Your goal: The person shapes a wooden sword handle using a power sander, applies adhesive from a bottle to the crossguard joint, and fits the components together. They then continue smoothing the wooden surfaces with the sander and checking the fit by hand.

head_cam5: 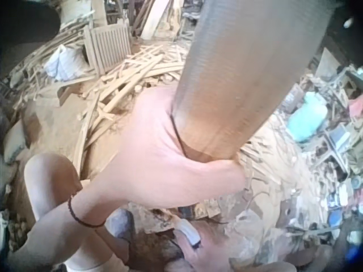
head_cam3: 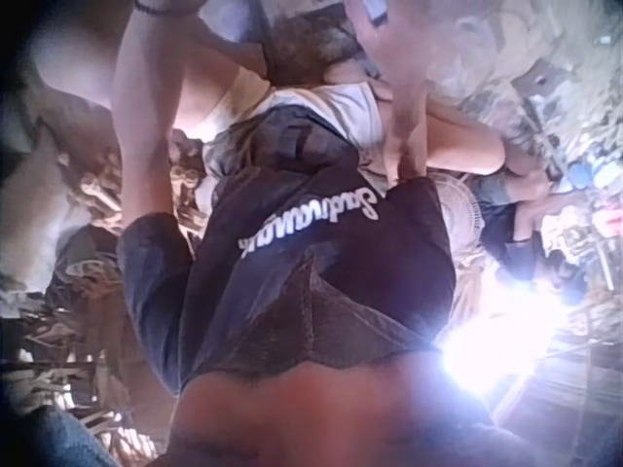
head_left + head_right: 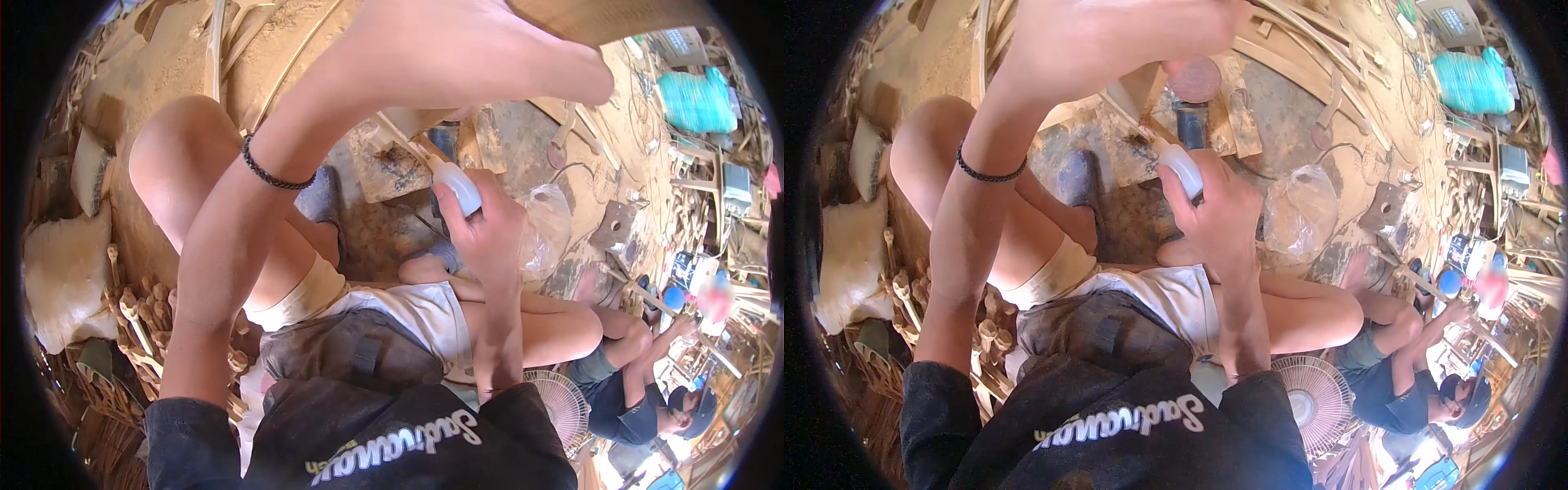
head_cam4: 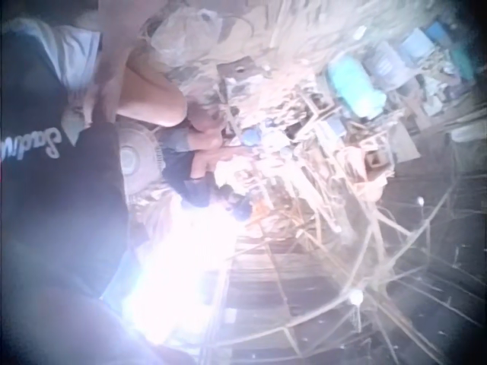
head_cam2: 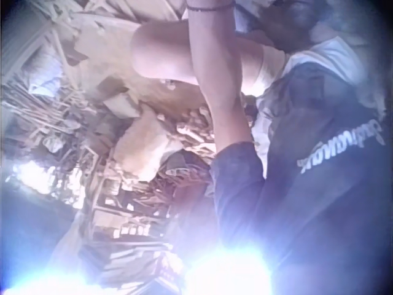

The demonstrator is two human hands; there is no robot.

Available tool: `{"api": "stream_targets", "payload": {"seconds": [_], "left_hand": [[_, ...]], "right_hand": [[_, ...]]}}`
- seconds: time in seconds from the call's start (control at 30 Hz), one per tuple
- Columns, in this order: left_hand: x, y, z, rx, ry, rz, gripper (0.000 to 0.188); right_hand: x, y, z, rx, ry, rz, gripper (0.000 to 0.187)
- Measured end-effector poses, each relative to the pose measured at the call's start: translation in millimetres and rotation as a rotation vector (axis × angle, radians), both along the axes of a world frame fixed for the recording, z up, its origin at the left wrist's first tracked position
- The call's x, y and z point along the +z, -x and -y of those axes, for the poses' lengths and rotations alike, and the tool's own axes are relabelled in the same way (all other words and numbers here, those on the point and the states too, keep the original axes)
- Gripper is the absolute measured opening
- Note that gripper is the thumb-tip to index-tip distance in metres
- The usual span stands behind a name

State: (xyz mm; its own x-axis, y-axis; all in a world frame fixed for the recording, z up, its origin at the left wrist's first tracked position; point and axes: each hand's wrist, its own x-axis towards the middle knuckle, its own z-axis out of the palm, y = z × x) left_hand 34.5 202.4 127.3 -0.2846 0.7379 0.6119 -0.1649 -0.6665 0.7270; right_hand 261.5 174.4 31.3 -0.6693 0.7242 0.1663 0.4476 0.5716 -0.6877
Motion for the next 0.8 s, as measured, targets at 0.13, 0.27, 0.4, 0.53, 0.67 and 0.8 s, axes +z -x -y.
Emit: {"api": "stream_targets", "payload": {"seconds": [0.13, 0.27, 0.4, 0.53, 0.67, 0.8], "left_hand": [[3.9, 2.7, 6.0, 0.081, -0.035, -0.131, 0.031], [11.1, 8.9, 15.7, 0.171, 0.005, -0.264, 0.029], [30.6, 2.4, 32.3, 0.156, 0.118, -0.18, 0.028], [5.5, 7.2, 13.5, 0.136, -0.004, -0.194, 0.026], [12.9, 5.0, 19.6, 0.206, 0.022, -0.29, 0.024], [9.0, 5.6, 15.6, 0.119, 0.004, -0.209, 0.023]], "right_hand": [[2.4, 5.2, -0.6, 0.012, -0.028, 0.04, 0.024], [2.2, 9.1, -0.5, 0.017, 0.0, 0.032, 0.025], [4.0, 10.9, -3.0, 0.024, -0.021, 0.075, 0.025], [5.0, 12.1, -2.3, 0.028, -0.013, 0.077, 0.025], [4.5, 11.5, -2.5, 0.026, -0.022, 0.089, 0.026], [5.4, 11.9, -1.4, 0.021, -0.021, 0.096, 0.026]]}}
